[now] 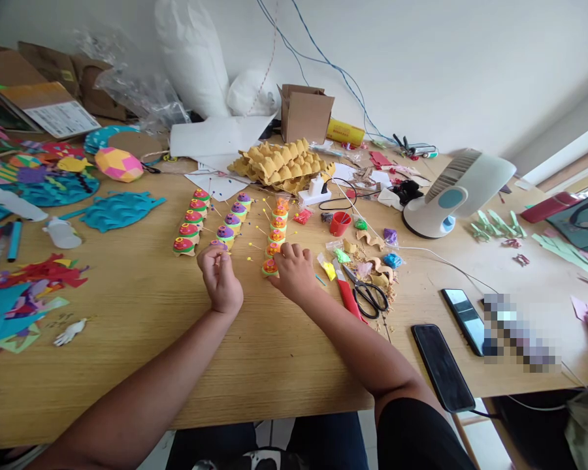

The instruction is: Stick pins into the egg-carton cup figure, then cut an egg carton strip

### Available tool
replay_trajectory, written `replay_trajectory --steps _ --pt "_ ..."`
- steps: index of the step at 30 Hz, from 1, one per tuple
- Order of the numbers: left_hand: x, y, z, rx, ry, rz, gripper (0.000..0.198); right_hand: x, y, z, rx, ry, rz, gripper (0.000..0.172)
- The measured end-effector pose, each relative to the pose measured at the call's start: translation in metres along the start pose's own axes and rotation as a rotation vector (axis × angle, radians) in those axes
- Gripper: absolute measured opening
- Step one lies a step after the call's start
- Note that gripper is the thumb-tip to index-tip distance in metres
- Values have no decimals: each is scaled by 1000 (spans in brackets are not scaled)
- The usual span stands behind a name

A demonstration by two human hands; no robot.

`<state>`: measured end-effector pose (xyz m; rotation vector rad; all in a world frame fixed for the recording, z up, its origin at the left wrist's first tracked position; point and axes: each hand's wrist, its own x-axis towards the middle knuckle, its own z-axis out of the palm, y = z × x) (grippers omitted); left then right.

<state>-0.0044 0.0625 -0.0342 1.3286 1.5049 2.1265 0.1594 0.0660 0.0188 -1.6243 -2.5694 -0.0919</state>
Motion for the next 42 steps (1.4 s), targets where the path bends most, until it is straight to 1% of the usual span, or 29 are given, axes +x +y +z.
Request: replay_trajectory --steps 7,14,17,19,21,22,24,26,28,30,32,36,38,39,42 --pt "0 -2 0 -20 -3 33 21 9 -2 3 1 16 13 42" --pt "-1 -3 0 -8 -6 29 20 15 -6 5 -14 16 37 41" --pt "-1 0 0 -3 -10 71 18 18 -7 7 -8 15 42 42" --pt "-2 5 -2 28 -30 127 17 17 -7 8 6 29 42 45" --pt "-4 12 -5 63 -87 213 14 12 -7 7 29 52 44 49" --pt "-6 16 -7 75 -137 268 12 7 -6 6 46 68 43 49" --pt "-9 25 -9 86 -274 381 7 -6 -4 2 95 107 40 46" --pt "-12 31 -10 82 -418 472 5 -22 0 -4 153 165 45 39" --pt "-14 36 -10 76 -511 520 6 -36 4 -9 203 244 54 33" --pt "-14 37 -9 75 -542 529 7 -46 9 -11 245 312 49 30" --pt "-13 36 -9 73 -520 519 6 -49 15 -9 301 354 54 28" --pt "-10 30 -9 80 -379 444 3 -42 31 0 525 422 153 25" --pt "-9 25 -9 82 -307 386 6 -38 38 5 706 419 233 26" --pt "-9 24 -9 81 -274 357 7 -37 40 7 818 398 288 27" --pt "-9 22 -9 73 -203 297 10 -41 38 7 1226 311 504 32"
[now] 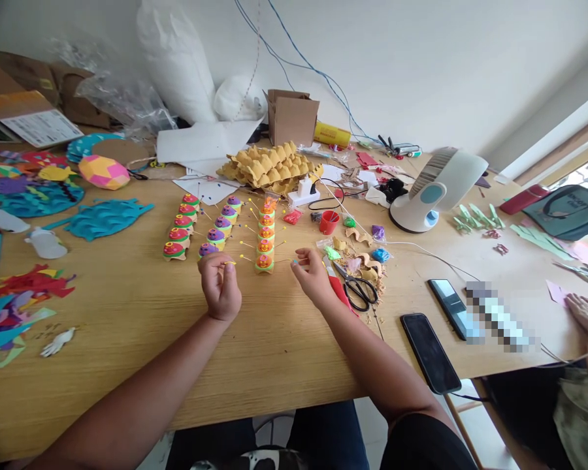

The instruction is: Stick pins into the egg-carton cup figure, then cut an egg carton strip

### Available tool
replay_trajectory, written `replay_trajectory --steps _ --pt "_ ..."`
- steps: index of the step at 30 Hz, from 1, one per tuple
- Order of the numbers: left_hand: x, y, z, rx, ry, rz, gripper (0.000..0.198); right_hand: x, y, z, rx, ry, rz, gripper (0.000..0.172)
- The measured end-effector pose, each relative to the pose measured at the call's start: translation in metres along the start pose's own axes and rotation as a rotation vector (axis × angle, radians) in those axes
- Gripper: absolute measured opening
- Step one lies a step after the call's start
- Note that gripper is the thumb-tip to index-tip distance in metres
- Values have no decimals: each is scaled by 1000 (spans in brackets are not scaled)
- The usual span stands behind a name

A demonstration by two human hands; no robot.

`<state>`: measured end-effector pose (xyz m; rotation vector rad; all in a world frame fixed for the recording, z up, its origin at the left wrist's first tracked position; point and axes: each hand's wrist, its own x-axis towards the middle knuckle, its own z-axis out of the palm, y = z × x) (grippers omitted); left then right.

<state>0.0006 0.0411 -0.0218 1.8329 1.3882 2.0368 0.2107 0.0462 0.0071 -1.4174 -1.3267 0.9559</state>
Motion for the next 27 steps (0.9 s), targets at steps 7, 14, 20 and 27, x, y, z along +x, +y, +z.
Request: replay_trajectory --steps 7,14,20,27 --pt "-2 12 3 -53 -457 272 5 -41 -8 20 643 -269 356 39" --pt "-5 12 10 4 -574 258 11 -36 19 27 610 -262 242 36" --pt "-7 18 9 -72 -617 233 25 -31 26 24 501 -167 140 34" --pt "-13 29 0 -15 -534 307 22 -31 34 26 46 -139 -151 27"
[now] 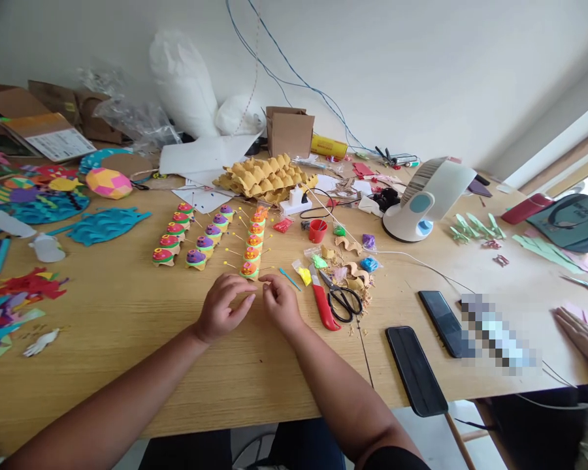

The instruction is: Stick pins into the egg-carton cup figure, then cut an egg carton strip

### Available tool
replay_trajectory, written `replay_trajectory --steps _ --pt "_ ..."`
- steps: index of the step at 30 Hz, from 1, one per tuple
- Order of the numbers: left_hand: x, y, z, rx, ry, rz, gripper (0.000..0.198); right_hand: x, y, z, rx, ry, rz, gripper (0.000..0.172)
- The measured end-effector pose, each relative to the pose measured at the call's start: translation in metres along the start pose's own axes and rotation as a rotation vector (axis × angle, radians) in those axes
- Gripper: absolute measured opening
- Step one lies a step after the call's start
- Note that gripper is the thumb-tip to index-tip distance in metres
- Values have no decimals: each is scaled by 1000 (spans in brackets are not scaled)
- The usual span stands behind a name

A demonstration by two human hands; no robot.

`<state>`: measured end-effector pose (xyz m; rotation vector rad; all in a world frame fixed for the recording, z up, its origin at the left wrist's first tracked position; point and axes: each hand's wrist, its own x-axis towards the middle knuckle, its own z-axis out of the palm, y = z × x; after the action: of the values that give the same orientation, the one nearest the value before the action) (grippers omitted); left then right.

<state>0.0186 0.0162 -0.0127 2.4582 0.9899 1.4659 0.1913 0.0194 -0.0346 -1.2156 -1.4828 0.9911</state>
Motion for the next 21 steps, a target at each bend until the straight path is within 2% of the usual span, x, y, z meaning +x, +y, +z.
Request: replay_trajectory --steps 4,7,10,13,15,18,21 --pt "13 15 -6 87 99 -129 20 -3 2 2 -85 -85 -7 31" --pt "51 2 -12 116 28 -178 20 -3 3 4 -110 -91 -32 28" --pt "109 -48 -19 251 -92 -152 21 0 2 6 -141 -104 -101 23" --pt "163 -114 -22 438 -211 -240 28 1 2 6 -163 -129 -152 17" --pt "189 -151 -21 541 -276 -292 37 0 2 6 -160 -171 -156 13" --pt "214 -183 -13 638 -373 -317 47 -2 1 6 -164 -241 -120 17" --pt "228 -197 -4 670 -438 -313 39 -4 0 6 -183 -280 -82 30"
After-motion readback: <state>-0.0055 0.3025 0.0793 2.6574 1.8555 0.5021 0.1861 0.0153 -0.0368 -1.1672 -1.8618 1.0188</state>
